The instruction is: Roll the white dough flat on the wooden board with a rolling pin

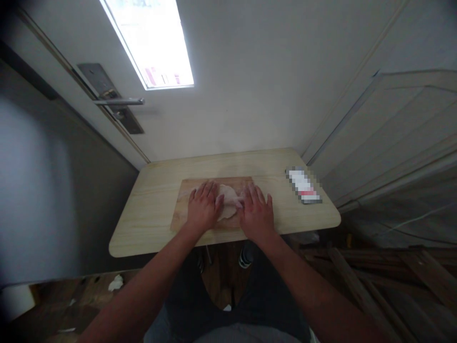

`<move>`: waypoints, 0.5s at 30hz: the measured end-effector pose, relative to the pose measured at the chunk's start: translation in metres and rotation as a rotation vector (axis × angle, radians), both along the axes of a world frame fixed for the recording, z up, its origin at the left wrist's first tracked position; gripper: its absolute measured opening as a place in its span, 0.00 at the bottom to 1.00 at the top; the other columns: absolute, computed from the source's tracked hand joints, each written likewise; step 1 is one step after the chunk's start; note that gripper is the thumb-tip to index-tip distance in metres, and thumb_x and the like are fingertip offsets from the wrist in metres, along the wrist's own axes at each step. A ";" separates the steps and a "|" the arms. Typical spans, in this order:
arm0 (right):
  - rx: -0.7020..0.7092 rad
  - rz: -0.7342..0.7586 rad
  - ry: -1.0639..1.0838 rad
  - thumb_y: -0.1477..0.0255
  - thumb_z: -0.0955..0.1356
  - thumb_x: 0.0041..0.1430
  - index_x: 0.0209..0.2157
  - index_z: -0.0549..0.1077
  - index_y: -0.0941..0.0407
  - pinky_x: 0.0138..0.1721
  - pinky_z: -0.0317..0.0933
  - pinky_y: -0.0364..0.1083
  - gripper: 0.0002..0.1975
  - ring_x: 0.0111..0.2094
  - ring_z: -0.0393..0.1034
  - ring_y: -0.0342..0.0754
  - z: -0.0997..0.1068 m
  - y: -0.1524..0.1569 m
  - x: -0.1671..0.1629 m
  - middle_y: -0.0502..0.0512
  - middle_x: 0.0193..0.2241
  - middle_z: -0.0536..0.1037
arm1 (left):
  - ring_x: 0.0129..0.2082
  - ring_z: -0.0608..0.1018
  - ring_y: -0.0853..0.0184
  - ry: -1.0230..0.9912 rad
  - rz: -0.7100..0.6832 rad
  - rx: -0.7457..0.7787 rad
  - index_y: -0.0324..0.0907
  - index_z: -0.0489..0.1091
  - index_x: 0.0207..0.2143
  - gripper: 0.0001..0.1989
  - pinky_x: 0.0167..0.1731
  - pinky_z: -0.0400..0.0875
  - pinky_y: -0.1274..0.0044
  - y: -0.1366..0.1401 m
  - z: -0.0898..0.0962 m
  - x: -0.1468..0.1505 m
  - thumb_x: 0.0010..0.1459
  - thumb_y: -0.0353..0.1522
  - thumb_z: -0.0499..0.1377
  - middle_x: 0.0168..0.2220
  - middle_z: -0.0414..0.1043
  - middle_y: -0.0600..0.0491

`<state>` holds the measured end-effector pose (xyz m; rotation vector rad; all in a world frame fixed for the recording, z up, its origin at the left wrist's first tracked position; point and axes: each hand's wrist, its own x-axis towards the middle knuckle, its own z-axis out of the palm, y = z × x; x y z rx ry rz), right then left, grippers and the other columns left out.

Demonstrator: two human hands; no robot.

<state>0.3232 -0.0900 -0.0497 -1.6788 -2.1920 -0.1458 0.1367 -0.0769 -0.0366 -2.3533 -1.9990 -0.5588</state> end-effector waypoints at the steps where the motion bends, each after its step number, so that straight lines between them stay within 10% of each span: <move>1: 0.005 0.003 0.007 0.60 0.55 0.71 0.65 0.59 0.59 0.62 0.45 0.65 0.28 0.66 0.51 0.61 -0.002 -0.007 0.001 0.65 0.66 0.60 | 0.68 0.57 0.56 -0.003 -0.006 0.004 0.43 0.59 0.65 0.27 0.65 0.49 0.58 -0.006 -0.001 0.000 0.70 0.44 0.43 0.67 0.60 0.47; 15: -0.044 -0.070 -0.037 0.58 0.53 0.71 0.60 0.67 0.56 0.63 0.41 0.67 0.27 0.65 0.53 0.62 0.000 0.062 -0.007 0.60 0.64 0.65 | 0.67 0.58 0.52 0.081 -0.008 -0.077 0.50 0.62 0.63 0.27 0.63 0.50 0.52 0.061 0.004 -0.003 0.70 0.46 0.39 0.68 0.58 0.50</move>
